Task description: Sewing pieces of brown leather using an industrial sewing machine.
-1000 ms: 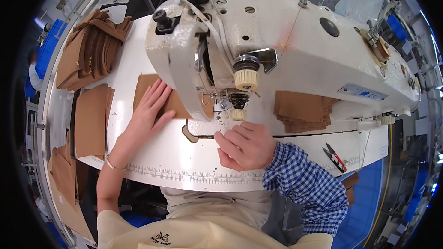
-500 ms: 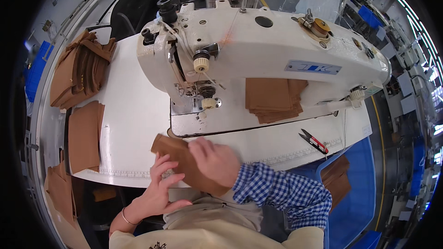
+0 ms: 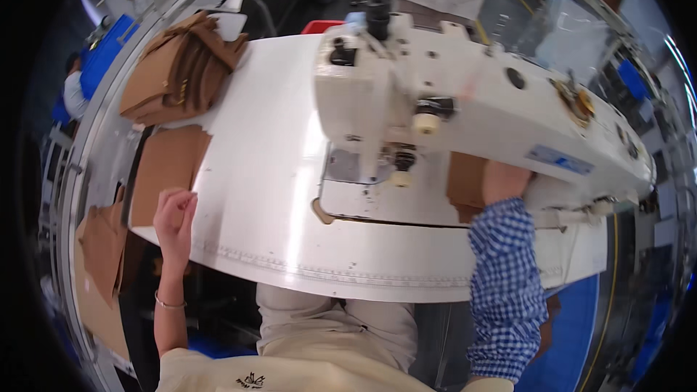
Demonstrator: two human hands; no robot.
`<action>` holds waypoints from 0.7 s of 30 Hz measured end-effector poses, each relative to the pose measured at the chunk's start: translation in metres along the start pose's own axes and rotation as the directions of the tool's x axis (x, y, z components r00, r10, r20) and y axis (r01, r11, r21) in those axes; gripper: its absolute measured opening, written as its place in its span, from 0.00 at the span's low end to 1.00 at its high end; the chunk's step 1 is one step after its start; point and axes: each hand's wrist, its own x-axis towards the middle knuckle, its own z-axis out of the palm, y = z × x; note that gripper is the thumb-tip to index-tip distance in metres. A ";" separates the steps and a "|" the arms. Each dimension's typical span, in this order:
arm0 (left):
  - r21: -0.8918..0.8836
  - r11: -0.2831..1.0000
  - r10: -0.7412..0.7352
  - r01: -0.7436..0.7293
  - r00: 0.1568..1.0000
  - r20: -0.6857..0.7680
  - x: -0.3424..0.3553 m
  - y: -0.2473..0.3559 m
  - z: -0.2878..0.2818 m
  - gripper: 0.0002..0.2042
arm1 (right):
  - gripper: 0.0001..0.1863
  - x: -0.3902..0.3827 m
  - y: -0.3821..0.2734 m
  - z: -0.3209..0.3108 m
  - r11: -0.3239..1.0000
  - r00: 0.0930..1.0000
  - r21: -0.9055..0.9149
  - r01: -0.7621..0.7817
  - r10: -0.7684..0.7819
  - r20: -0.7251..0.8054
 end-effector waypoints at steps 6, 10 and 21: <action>0.383 0.913 0.060 -0.137 0.977 0.206 0.005 -0.068 -0.056 0.04 | 0.16 -0.077 -0.052 -0.151 0.798 0.919 0.461 0.388 -0.372 -0.130; 0.527 0.804 0.091 -0.276 0.932 0.350 0.006 -0.075 -0.059 0.05 | 0.17 -0.118 -0.070 -0.165 0.691 0.882 0.602 0.400 -0.469 -0.048; -0.366 0.923 0.126 0.120 0.803 0.583 0.009 0.031 0.004 0.04 | 0.24 -0.157 -0.118 -0.187 0.322 0.699 0.775 0.544 -0.684 -0.207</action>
